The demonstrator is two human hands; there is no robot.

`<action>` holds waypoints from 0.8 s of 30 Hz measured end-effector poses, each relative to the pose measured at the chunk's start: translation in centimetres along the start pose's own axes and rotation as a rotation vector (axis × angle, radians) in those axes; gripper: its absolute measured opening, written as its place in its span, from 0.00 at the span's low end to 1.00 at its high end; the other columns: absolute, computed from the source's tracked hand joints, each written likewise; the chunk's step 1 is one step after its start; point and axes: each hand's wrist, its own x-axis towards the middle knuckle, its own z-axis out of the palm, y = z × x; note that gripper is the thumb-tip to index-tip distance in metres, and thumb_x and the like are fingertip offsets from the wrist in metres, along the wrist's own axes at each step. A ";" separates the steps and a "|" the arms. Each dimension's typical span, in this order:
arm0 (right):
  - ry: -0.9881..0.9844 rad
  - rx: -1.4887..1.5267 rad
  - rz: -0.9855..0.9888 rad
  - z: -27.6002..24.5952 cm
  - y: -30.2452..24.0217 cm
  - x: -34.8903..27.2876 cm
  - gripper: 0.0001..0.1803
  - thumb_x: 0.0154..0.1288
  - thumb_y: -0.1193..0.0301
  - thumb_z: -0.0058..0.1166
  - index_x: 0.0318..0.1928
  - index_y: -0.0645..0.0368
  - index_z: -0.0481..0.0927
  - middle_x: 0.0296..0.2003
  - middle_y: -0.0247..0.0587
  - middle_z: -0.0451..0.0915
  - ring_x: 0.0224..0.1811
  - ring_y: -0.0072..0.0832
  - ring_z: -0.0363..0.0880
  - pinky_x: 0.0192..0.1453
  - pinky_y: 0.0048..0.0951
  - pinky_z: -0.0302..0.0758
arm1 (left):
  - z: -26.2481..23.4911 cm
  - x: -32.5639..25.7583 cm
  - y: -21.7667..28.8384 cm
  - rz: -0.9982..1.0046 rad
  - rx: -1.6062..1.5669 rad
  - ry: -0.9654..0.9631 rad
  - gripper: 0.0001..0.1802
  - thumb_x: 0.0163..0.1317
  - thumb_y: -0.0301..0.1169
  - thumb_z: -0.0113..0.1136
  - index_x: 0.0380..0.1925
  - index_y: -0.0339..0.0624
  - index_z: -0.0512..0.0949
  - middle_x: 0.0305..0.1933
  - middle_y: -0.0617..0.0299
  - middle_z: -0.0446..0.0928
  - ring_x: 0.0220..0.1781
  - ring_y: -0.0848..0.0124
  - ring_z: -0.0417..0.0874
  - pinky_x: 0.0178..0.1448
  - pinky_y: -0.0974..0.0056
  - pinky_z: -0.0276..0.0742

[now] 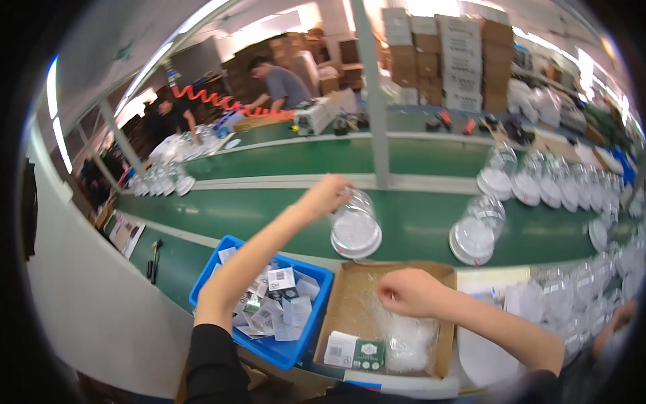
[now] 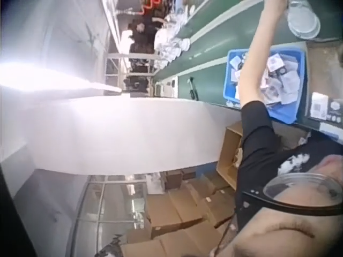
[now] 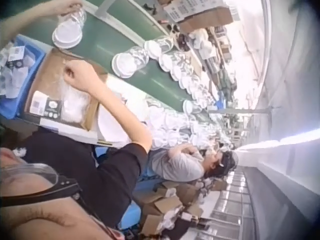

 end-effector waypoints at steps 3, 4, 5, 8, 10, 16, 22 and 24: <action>0.001 -0.116 -0.054 0.4 -1.8 -5.9 0.05 0.58 0.68 0.53 0.29 0.55 0.75 0.27 0.38 0.76 0.29 0.40 0.79 0.32 0.37 0.76 | -1.2 2.6 -0.5 0.078 0.060 -0.039 0.10 0.53 0.30 0.61 0.35 0.38 0.81 0.35 0.49 0.79 0.40 0.51 0.79 0.47 0.54 0.75; 0.031 -0.145 -0.046 0.8 -1.8 -7.2 0.05 0.58 0.68 0.53 0.28 0.55 0.75 0.26 0.38 0.75 0.29 0.39 0.78 0.32 0.37 0.76 | -1.5 2.9 -2.0 0.034 0.037 -0.019 0.11 0.53 0.30 0.61 0.36 0.38 0.81 0.35 0.48 0.80 0.40 0.51 0.80 0.48 0.55 0.76; 0.053 -0.138 -0.048 1.2 -1.5 -8.4 0.06 0.58 0.67 0.54 0.29 0.56 0.75 0.26 0.38 0.75 0.30 0.38 0.79 0.34 0.37 0.76 | -1.7 3.1 -3.4 -0.010 0.016 0.002 0.11 0.54 0.30 0.61 0.37 0.38 0.82 0.36 0.48 0.80 0.41 0.52 0.81 0.48 0.55 0.77; 0.091 -0.341 0.058 1.9 0.9 -11.5 0.09 0.58 0.66 0.55 0.30 0.57 0.75 0.28 0.40 0.76 0.31 0.40 0.79 0.34 0.36 0.77 | -2.4 5.1 -5.1 -0.136 -0.035 0.093 0.10 0.54 0.28 0.61 0.36 0.36 0.81 0.34 0.51 0.80 0.39 0.56 0.81 0.46 0.59 0.77; 0.096 -0.335 0.127 2.6 1.8 -11.9 0.11 0.58 0.64 0.56 0.31 0.58 0.74 0.29 0.42 0.76 0.31 0.40 0.79 0.35 0.36 0.77 | -3.0 5.9 -7.5 -0.170 -0.011 0.222 0.10 0.55 0.28 0.61 0.36 0.35 0.80 0.34 0.51 0.80 0.37 0.60 0.81 0.43 0.61 0.77; -0.036 -0.261 0.253 8.4 3.6 -13.0 0.20 0.60 0.56 0.57 0.34 0.63 0.73 0.33 0.48 0.77 0.31 0.42 0.80 0.34 0.40 0.77 | -1.1 11.0 -10.9 -0.268 0.083 0.524 0.11 0.56 0.29 0.63 0.37 0.34 0.78 0.34 0.51 0.77 0.35 0.60 0.80 0.40 0.59 0.76; 0.038 -0.043 0.200 9.1 5.6 -13.0 0.12 0.64 0.61 0.52 0.31 0.56 0.74 0.27 0.40 0.77 0.27 0.41 0.80 0.28 0.39 0.77 | 4.0 14.1 -14.8 -0.354 0.070 0.692 0.12 0.56 0.28 0.62 0.37 0.33 0.74 0.37 0.49 0.74 0.36 0.57 0.77 0.42 0.58 0.73; 0.104 -0.033 0.145 8.5 5.2 -12.7 0.11 0.64 0.62 0.51 0.30 0.54 0.75 0.25 0.36 0.77 0.23 0.37 0.79 0.25 0.36 0.77 | 5.8 14.0 -16.5 -0.400 0.110 0.764 0.12 0.57 0.29 0.62 0.37 0.33 0.74 0.37 0.49 0.74 0.37 0.56 0.76 0.43 0.57 0.72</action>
